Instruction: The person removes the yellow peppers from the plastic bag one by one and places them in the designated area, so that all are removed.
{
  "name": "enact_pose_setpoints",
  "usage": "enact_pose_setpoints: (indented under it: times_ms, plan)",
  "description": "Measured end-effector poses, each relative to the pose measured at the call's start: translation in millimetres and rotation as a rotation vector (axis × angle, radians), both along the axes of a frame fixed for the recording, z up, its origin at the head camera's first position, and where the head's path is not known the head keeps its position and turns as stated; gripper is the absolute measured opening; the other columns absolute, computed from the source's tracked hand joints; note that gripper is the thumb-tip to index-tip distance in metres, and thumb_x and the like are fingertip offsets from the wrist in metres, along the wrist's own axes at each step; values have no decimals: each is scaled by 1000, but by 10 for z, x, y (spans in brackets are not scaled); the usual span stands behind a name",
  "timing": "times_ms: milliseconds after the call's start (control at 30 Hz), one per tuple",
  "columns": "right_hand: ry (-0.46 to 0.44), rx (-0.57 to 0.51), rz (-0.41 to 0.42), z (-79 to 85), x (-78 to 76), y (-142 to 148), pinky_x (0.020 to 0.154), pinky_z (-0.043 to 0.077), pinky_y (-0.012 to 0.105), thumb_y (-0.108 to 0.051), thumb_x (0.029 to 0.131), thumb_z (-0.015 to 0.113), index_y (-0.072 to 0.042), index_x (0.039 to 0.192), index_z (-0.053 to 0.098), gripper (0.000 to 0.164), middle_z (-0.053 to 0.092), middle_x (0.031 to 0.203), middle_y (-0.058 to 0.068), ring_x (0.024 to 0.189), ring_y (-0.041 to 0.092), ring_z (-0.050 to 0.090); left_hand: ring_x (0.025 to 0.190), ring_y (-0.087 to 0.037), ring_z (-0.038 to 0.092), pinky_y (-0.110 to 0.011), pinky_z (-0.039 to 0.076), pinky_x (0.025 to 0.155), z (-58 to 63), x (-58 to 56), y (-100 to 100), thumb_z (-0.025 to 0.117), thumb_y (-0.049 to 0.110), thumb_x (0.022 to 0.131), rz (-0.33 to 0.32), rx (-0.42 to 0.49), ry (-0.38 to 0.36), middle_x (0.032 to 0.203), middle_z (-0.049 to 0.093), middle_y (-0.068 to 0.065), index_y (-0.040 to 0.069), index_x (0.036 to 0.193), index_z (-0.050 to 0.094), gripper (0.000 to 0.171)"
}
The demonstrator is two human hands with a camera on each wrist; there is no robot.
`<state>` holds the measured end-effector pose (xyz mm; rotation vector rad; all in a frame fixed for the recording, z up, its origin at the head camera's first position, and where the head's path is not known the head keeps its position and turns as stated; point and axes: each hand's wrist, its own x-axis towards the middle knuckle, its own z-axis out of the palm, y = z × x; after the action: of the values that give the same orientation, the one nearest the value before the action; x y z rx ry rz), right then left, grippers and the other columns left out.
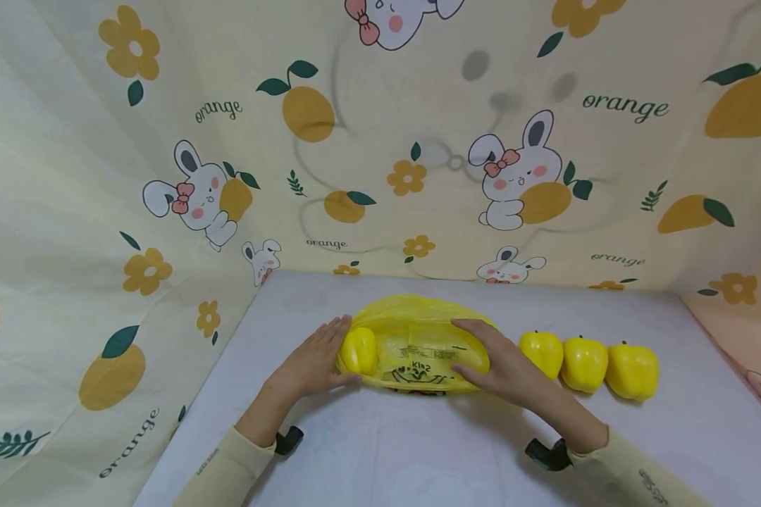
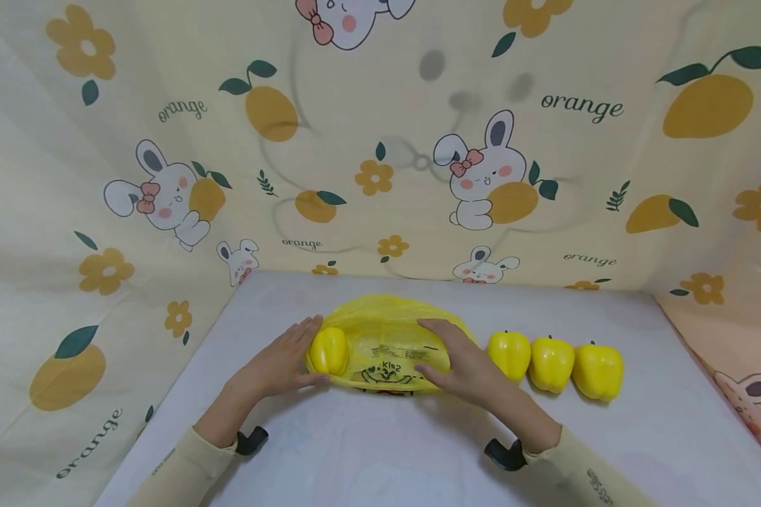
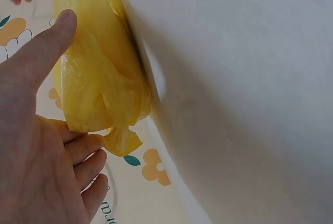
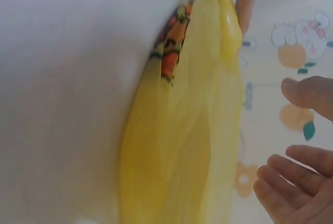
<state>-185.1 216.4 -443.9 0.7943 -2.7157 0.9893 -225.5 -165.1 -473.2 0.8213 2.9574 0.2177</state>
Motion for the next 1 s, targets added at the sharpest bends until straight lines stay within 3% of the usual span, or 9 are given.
enact_pose_setpoints:
  times_ms: [467, 1000]
  plan:
    - [51, 8, 49, -50, -50, -404, 114, 52, 58, -23, 91, 88, -7, 155, 53, 74, 59, 154, 13, 141, 36, 56, 165, -30, 19, -45, 15, 136, -5, 5, 5, 72, 67, 95, 14, 6, -12, 179, 19, -12, 3, 172, 15, 115]
    - [-38, 16, 82, -133, -181, -836, 117, 49, 57, -24, 93, 87, -3, 154, 52, 73, 58, 153, 16, 141, 37, 56, 165, -32, 20, -46, 15, 136, 19, -8, 8, 71, 66, 96, -9, 15, -4, 179, 21, -14, 1, 171, 16, 114]
